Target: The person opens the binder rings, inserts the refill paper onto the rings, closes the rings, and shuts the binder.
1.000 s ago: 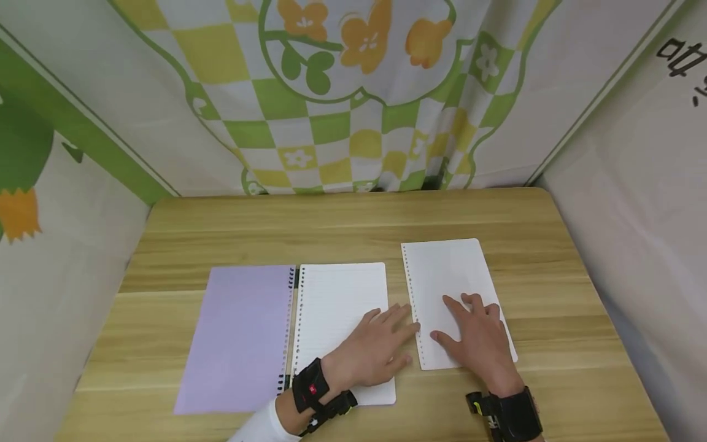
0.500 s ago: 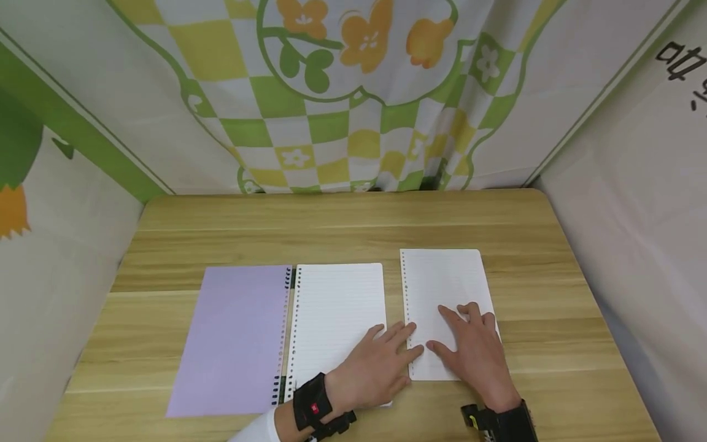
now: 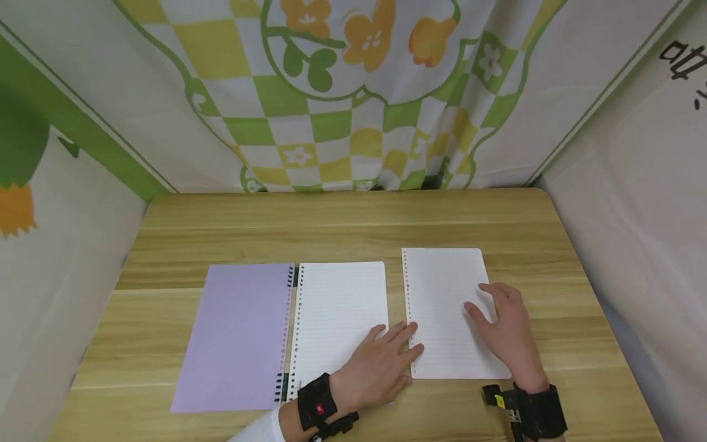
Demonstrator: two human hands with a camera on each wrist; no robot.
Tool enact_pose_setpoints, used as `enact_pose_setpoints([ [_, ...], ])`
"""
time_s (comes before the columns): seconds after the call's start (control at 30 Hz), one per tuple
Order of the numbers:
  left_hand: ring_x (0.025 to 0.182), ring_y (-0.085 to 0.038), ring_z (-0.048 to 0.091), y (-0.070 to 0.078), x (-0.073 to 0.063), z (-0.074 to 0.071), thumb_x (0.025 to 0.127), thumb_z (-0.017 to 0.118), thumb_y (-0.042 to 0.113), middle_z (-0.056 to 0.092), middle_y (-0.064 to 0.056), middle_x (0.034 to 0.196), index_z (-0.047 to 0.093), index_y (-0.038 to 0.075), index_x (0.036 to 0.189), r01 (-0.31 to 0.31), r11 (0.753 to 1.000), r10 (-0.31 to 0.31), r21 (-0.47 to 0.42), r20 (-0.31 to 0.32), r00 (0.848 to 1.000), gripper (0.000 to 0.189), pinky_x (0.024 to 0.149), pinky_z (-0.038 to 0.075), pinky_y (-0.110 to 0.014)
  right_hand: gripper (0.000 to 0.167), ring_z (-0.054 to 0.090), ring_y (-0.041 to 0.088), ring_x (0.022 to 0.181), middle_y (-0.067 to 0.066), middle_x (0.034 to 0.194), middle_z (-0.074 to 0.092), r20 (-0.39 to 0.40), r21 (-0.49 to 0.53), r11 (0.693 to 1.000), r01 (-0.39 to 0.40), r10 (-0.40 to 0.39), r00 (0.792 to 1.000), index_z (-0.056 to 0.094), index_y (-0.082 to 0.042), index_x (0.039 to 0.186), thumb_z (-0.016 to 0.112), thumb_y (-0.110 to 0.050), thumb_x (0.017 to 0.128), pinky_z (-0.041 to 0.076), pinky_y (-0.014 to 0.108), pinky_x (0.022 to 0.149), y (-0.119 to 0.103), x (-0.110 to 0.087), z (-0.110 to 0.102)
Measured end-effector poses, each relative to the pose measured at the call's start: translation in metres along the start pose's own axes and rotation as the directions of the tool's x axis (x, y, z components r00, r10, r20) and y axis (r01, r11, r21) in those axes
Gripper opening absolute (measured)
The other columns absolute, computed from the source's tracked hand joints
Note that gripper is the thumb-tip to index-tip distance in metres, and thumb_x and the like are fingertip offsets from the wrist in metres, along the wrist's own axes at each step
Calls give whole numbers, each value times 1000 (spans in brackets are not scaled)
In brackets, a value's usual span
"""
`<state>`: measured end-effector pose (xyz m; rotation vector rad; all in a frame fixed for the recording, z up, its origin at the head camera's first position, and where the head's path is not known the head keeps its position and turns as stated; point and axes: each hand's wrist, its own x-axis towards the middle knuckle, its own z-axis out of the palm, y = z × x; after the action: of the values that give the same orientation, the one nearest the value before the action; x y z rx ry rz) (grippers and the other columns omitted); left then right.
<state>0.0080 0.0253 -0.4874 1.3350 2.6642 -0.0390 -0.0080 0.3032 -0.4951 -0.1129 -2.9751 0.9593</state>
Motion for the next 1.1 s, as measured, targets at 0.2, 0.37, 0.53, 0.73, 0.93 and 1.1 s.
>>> enact_pose_setpoints([
  [0.2,154,-20,42,3,1,4,105,63,49,44,-4,168,58,29,150,0,1000,0,-24,11,1000,50,117,46,-41,65,51,60,133,40,154,43,120,99,976,-192,180,976,49,8,151,62,-40,109,52,70,100,16,5,-16],
  [0.37,153,-20,43,4,1,5,105,62,48,44,-5,167,58,29,150,-5,1000,5,-18,0,1000,49,116,47,-41,76,53,55,137,36,156,46,198,213,906,-367,327,924,43,2,159,59,-52,108,62,39,87,25,7,-23],
  [0.53,153,-21,44,2,1,4,106,60,46,45,-5,167,58,28,151,-12,1000,12,-17,2,1000,48,116,47,-41,75,59,46,129,32,151,54,194,232,887,-400,361,912,47,0,156,64,-52,105,54,20,76,36,9,-26],
  [0.73,152,-21,45,1,1,3,106,61,44,46,-6,165,59,27,149,-13,1000,13,-26,-7,1000,47,116,47,-41,71,69,22,105,24,133,70,226,164,908,-385,345,911,57,0,146,70,-53,101,52,30,79,48,15,-29],
  [0.93,150,-21,46,1,-1,2,105,63,47,46,-6,165,58,28,150,-17,1000,16,-15,-17,1000,50,112,49,-37,69,69,7,93,17,123,76,263,189,900,-393,339,903,59,2,142,75,-49,99,59,26,76,54,18,-30],
  [1.1,149,-20,47,0,-3,0,104,63,51,44,-7,167,54,26,155,-10,1000,9,-5,-24,1000,57,110,50,-36,66,69,1,89,19,122,77,270,201,910,-361,303,914,58,5,143,75,-42,101,61,24,76,54,22,-29],
])
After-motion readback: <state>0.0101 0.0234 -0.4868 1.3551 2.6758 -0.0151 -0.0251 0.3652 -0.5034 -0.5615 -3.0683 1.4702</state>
